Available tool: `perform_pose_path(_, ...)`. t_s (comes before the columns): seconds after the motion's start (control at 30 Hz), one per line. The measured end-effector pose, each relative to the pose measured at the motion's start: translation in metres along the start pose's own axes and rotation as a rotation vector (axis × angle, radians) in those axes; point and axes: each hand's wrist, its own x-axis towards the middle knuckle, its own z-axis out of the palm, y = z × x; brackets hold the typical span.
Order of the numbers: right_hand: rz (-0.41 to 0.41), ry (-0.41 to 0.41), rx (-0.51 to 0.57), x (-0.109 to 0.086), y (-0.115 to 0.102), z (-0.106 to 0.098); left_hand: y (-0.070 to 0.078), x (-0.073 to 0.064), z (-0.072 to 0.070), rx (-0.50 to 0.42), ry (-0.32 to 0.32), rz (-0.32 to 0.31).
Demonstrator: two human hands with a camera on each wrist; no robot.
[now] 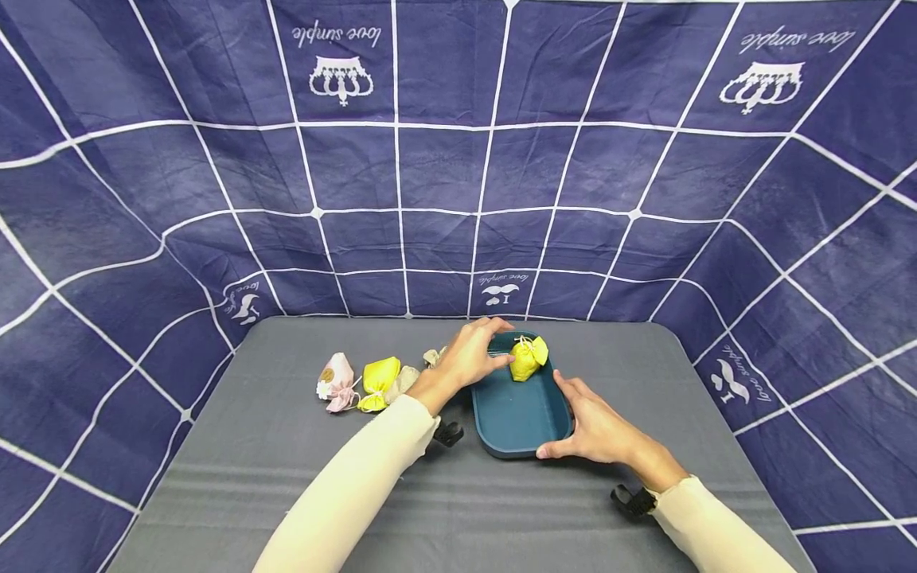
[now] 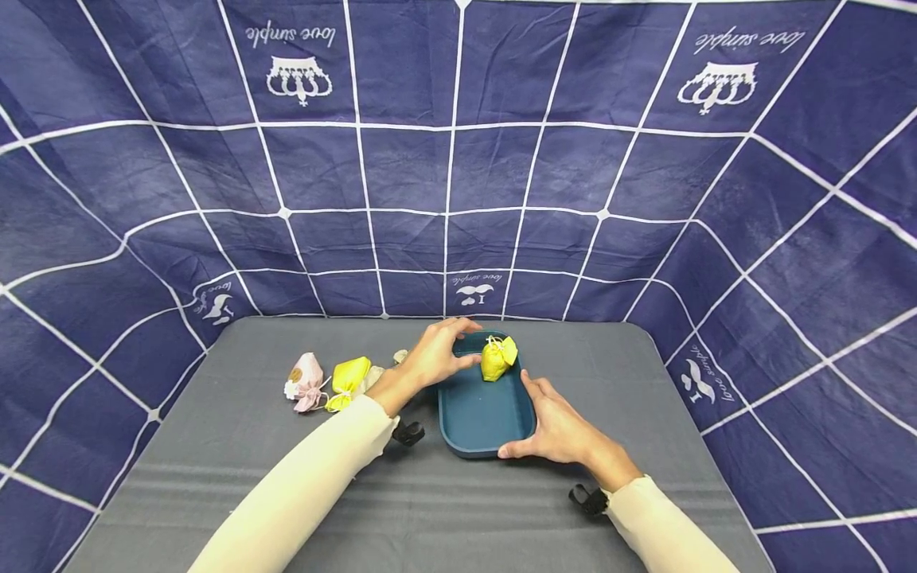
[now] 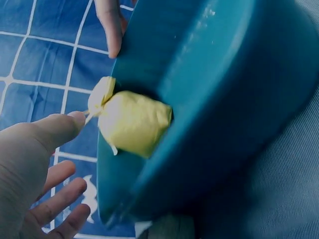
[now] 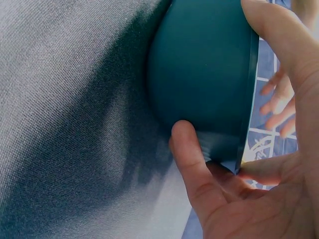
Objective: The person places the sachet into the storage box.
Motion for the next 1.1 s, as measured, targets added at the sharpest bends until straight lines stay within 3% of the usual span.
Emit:
perform_pose_path(0.37,-0.004,0.016,-0.042,-0.004,-0.004,-0.002,-0.038,-0.032,-0.027,-0.069,0.019,-0.037)
perform_pose_path(0.53,-0.005,0.025,-0.038,-0.004,-0.002,-0.003,-0.05,-0.042,-0.036,-0.017,0.02,-0.038)
perform_pose_path(0.83,-0.023,0.035,-0.038,-0.003,-0.001,0.0,-0.069,-0.049,-0.043,0.047,-0.057,-0.06)
perform_pose_path(1.1,-0.035,0.02,-0.028,-0.002,-0.001,-0.004,-0.082,-0.05,-0.039,0.053,-0.083,-0.082)
